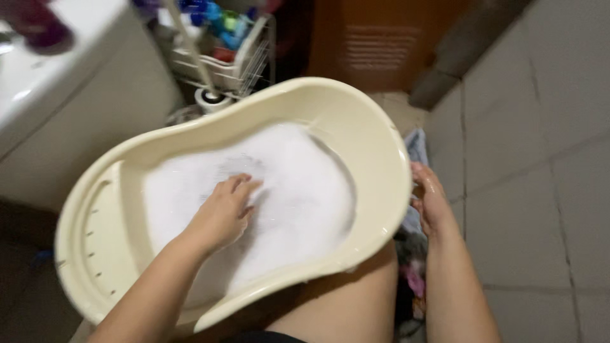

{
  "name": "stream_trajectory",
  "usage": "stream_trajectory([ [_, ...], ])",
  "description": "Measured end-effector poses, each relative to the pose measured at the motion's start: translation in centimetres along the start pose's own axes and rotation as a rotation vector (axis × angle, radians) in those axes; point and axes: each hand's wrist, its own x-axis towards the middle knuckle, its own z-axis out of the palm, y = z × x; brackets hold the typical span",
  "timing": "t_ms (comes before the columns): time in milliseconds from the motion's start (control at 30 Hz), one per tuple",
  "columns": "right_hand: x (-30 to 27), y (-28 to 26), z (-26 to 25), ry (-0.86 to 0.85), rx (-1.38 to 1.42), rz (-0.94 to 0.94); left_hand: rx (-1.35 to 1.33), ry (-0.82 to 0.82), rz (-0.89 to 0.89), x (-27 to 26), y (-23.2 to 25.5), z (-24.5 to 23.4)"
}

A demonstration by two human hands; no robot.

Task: The person washes clothes in a basin filled with soapy water by hand, wrings them out, rinses the basin with a bidet sprayer, and then places the clothes back into a bucket.

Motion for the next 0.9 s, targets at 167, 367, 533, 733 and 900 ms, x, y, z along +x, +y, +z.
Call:
stream_trajectory([
  [167, 0.6, -2.6, 4.1, -0.109, 0.117, 0.090, 0.257, -0.021, -0.163, -2.3, -4.5, -2.9],
  [367, 0.9, -3.5, 3.6, -0.178, 0.268, 0.128, 0.551, 0.275, -0.311, -3.3, -9.4, -6.0],
  [533, -2.8, -5.8, 6.5, 0.182, 0.150, 0.182, 0.570, 0.330, -0.161, -3.2, -12.8, -4.9],
  [733, -7.7, -10.5, 9.5, 0.228, 0.046, 0.119, 0.093, 0.466, -0.086, -3.2, -15.0, -5.1],
  [900, -9.6, -13.8, 10.6, 0.302, -0.239, 0.039, -0.185, 0.491, -0.086, -3.0, -16.9, -5.0],
])
